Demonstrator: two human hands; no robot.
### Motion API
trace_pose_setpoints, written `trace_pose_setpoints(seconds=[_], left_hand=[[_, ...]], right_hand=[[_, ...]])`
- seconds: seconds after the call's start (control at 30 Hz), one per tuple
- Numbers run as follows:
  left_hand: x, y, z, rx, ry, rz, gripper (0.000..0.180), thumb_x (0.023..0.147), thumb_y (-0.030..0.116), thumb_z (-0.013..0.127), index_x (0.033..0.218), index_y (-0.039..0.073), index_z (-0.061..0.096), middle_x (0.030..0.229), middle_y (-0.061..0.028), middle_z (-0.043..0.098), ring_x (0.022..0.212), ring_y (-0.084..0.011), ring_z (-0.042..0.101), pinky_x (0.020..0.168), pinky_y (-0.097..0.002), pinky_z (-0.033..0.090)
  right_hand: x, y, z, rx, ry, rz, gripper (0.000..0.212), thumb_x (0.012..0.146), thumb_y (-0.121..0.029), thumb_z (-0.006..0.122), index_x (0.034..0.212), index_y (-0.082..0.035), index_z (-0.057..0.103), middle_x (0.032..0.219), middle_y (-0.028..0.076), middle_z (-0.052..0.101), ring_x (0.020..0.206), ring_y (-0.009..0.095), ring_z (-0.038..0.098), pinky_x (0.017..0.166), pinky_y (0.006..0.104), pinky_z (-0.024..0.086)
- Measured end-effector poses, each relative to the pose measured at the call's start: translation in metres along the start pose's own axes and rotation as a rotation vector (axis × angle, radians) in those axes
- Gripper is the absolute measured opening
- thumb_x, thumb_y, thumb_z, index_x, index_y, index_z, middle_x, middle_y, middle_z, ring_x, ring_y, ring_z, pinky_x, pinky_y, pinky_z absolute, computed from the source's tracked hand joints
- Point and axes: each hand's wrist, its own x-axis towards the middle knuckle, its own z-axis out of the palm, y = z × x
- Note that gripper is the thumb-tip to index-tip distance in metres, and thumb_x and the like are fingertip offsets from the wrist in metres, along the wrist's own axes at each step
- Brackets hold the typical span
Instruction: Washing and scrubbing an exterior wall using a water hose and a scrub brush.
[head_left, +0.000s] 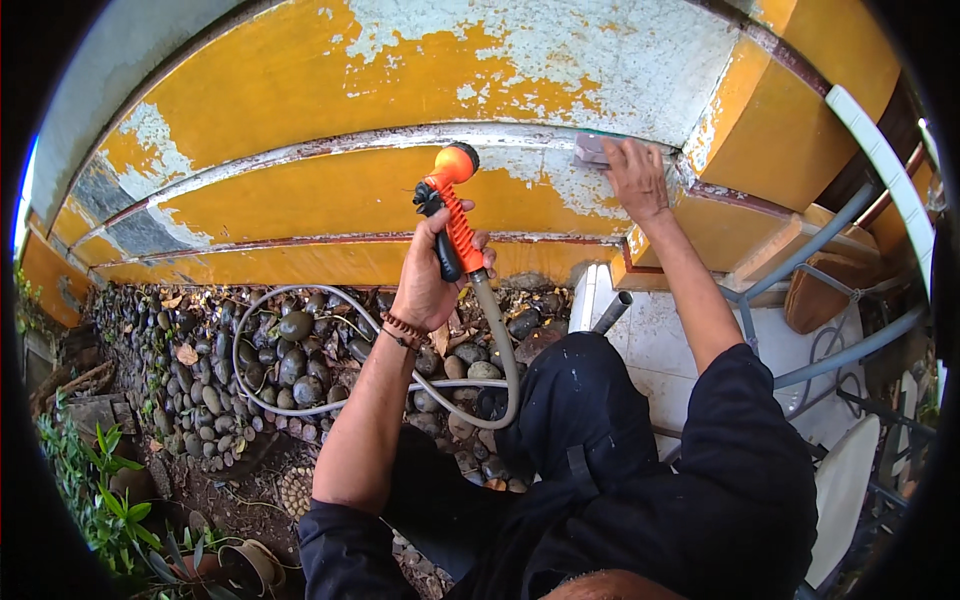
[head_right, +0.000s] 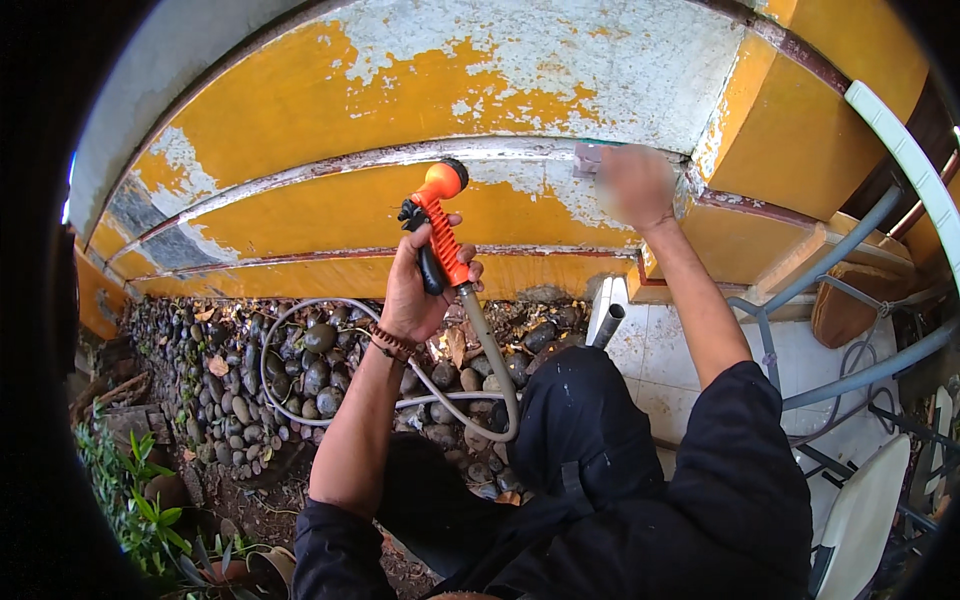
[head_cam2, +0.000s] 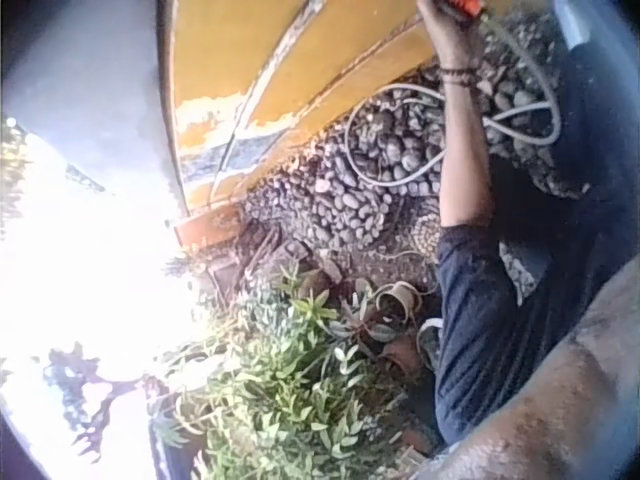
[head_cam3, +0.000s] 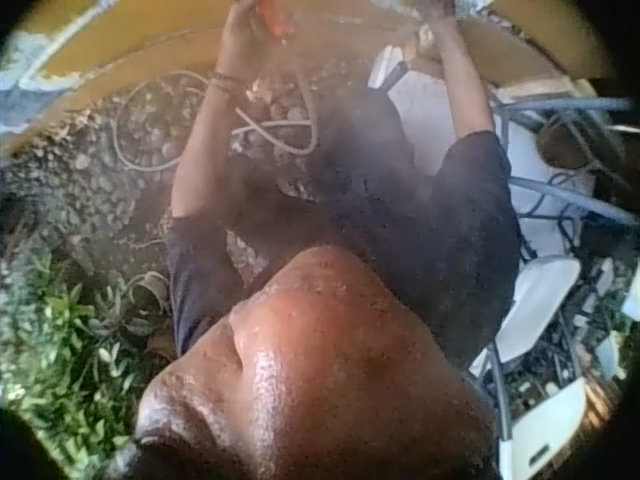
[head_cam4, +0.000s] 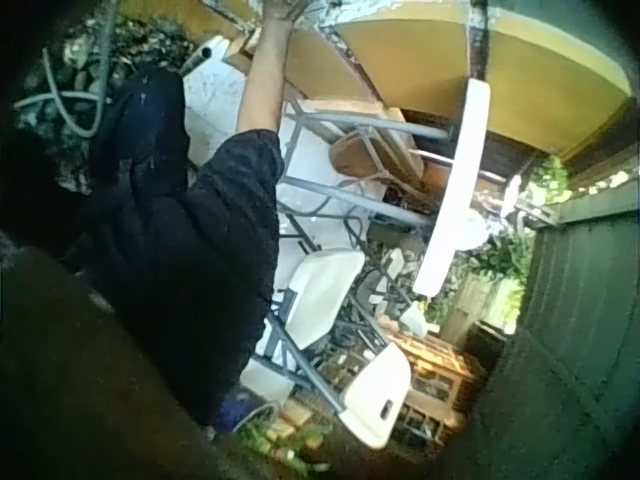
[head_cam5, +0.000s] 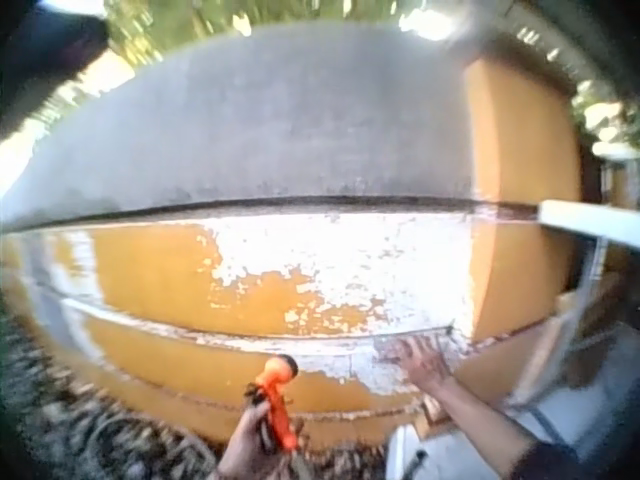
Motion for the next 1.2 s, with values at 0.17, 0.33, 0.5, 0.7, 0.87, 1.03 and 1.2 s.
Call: trace_pose_setpoints(seconds=[0.17, 0.33, 0.5, 0.7, 0.87, 1.03, 1.2], left_hand=[[0.007, 0.014, 0.017, -0.052, -0.065, -0.015, 0.056, 0.103, 0.049, 0.048, 0.147, 0.014, 0.043, 0.095, -0.0097, 0.063, 0.09, -0.0258, 0.067, 0.082, -0.0439, 0.054], [0.016, 0.007, 0.03, -0.018, -0.079, -0.002, 0.058, 0.104, 0.049, 0.048, 0.152, 0.017, 0.04, 0.094, -0.0092, 0.064, 0.087, -0.025, 0.069, 0.075, -0.0423, 0.059], [0.02, -0.007, 0.03, -0.068, -0.101, 0.012, 0.056, 0.102, 0.046, 0.05, 0.147, 0.013, 0.044, 0.089, -0.0077, 0.061, 0.075, -0.0208, 0.064, 0.064, -0.039, 0.057], [0.015, 0.004, 0.016, 0.014, -0.039, -0.029, 0.046, 0.098, 0.038, 0.054, 0.129, 0.005, 0.054, 0.09, -0.0068, 0.059, 0.078, -0.0211, 0.059, 0.068, -0.0384, 0.051], [0.007, 0.011, 0.002, 0.003, -0.031, -0.057, 0.037, 0.096, 0.032, 0.058, 0.121, 0.005, 0.055, 0.087, -0.0046, 0.056, 0.078, -0.0199, 0.058, 0.068, -0.0382, 0.052], [0.016, 0.004, 0.007, 0.026, -0.041, -0.066, 0.036, 0.096, 0.031, 0.057, 0.122, 0.007, 0.054, 0.087, -0.0054, 0.056, 0.078, -0.0206, 0.059, 0.068, -0.039, 0.052], [0.013, 0.006, 0.02, 0.046, -0.03, -0.011, 0.034, 0.098, 0.034, 0.056, 0.12, 0.008, 0.055, 0.087, -0.005, 0.057, 0.078, -0.0196, 0.06, 0.068, -0.0366, 0.054]], right_hand=[[0.013, -0.011, 0.012, 0.045, 0.058, -0.023, 0.047, 0.088, -0.02, 0.069, 0.13, -0.007, 0.055, 0.112, 0.01, 0.056, 0.104, 0.026, 0.057, 0.089, 0.0445, 0.043], [0.027, -0.012, 0.016, 0.112, 0.108, -0.271, 0.028, 0.09, -0.016, 0.065, 0.115, -0.007, 0.057, 0.107, 0.011, 0.058, 0.097, 0.025, 0.062, 0.079, 0.0391, 0.046], [0.027, -0.001, 0.007, 0.16, 0.019, -0.326, 0.033, 0.09, -0.023, 0.072, 0.114, -0.007, 0.056, 0.105, 0.011, 0.061, 0.092, 0.027, 0.064, 0.074, 0.0385, 0.053], [-0.001, 0.058, -0.009, 0.201, -0.01, -0.208, 0.043, 0.087, -0.032, 0.077, 0.119, -0.011, 0.058, 0.101, 0.009, 0.067, 0.085, 0.026, 0.069, 0.071, 0.0342, 0.059], [0.027, 0.018, 0.02, 0.225, 0.001, -0.326, 0.033, 0.086, -0.034, 0.077, 0.107, -0.011, 0.067, 0.094, 0.005, 0.07, 0.085, 0.021, 0.071, 0.069, 0.0326, 0.058], [0.1, -0.096, 0.064, 0.423, 0.237, -0.41, 0.024, 0.09, -0.03, 0.069, 0.108, -0.015, 0.065, 0.082, 0.001, 0.064, 0.072, 0.019, 0.068, 0.062, 0.0337, 0.055], [0.073, -0.047, 0.046, 0.472, 0.129, -0.318, 0.031, 0.091, -0.041, 0.07, 0.112, -0.018, 0.067, 0.092, 0.002, 0.072, 0.077, 0.019, 0.072, 0.063, 0.0333, 0.059]])
